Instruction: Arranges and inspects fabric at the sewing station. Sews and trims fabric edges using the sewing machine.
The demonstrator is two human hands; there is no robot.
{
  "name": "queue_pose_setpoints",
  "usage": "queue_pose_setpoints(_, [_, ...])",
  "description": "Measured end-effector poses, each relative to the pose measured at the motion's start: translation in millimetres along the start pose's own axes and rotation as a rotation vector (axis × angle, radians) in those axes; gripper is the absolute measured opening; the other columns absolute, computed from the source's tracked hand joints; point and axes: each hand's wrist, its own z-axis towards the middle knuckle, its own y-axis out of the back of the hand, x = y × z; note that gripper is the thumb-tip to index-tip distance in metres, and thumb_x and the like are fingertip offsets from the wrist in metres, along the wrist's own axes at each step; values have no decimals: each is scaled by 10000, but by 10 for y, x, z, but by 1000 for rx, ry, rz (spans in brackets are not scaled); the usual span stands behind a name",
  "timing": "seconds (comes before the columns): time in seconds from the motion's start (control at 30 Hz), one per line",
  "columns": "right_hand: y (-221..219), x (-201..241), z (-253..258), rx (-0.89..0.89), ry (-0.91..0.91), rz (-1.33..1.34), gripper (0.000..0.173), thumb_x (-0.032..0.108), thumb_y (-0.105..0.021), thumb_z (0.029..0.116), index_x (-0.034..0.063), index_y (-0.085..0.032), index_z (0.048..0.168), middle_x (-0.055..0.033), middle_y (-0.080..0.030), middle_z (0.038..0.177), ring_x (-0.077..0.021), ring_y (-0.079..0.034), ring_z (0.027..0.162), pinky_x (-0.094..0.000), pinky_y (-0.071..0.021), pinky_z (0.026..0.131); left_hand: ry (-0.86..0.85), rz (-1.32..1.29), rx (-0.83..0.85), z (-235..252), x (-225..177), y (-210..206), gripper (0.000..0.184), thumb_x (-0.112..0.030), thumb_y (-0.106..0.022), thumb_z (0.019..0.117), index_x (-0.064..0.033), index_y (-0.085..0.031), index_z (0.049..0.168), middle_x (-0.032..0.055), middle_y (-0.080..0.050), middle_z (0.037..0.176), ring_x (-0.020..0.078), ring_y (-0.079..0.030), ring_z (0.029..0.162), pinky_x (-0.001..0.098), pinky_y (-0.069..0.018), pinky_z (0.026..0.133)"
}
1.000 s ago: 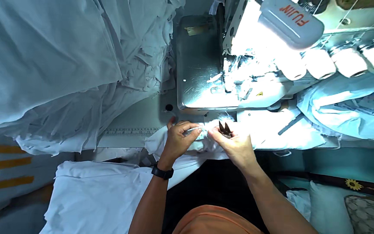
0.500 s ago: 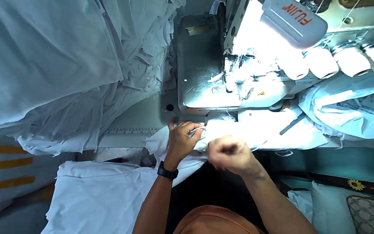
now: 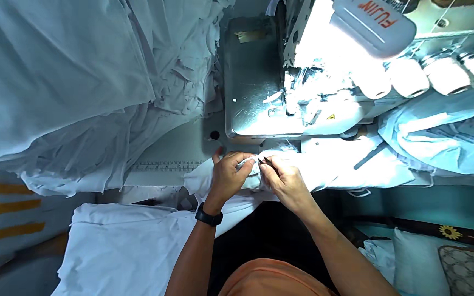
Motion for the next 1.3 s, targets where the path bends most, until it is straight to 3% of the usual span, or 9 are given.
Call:
queue_pose_setpoints(0.6, [1,-5,24,5,-39,89,242,192,-510,1059,28,-688,1061,28,-575,663,15,-520,533,-152,-450,525,9,-12,-1,-1,-9,14,183,-112,-599,952,-53,-771,951,17,-731,890,94,-655,962,601,-161,1165])
queue_pose_setpoints(0.77, [3,-21,27,4,-30,136,237,197,-526,1052,34,-689,995,47,-568,649,33,-513,527,-133,-441,518,9,-6,27,5,-5,26,185,-110,-594,957,-45,-767,937,21,-724,863,96,-657,941,610,-155,1164])
queue_pose_setpoints(0.93, [-37,-56,43,-19,-28,265,222,181,-578,1018,69,-659,843,97,-535,597,65,-473,498,-114,-400,492,-3,8,68,6,-6,46,185,-120,-607,963,-39,-771,942,29,-728,876,111,-663,953,624,-159,1161])
queue_pose_setpoints(1.0, [17,-70,14,79,32,445,223,143,-565,999,83,-651,803,119,-530,596,73,-467,508,-113,-387,493,-13,11,66,1,6,40,184,-122,-604,965,-46,-770,938,25,-724,869,109,-662,947,622,-163,1159])
queue_pose_setpoints(1.07, [154,-56,-32,344,220,746,239,161,-547,978,120,-640,762,137,-550,598,97,-481,529,-92,-385,498,-33,39,41,4,33,18,189,-129,-601,964,-56,-772,929,23,-725,862,111,-666,928,623,-187,1153])
queue_pose_setpoints(1.13, [297,21,-21,543,410,867,266,233,-556,1042,78,-633,840,97,-578,666,106,-499,605,-70,-387,560,-49,59,19,1,43,-1,187,-132,-607,962,-64,-777,925,23,-727,858,117,-671,927,630,-193,1143])
queue_pose_setpoints(1.2, [382,110,-44,389,357,702,233,184,-565,1030,60,-652,853,100,-607,690,110,-526,625,-68,-428,581,-47,43,2,-8,34,-6,177,-132,-617,956,-74,-782,931,13,-730,864,103,-669,928,622,-188,1147])
queue_pose_setpoints(1.3, [262,156,-31,21,84,372,124,114,-655,928,71,-702,822,111,-632,699,102,-546,598,-79,-457,557,-53,7,-33,-11,38,-13,152,-141,-651,935,-85,-792,931,-2,-730,860,85,-666,922,616,-183,1157])
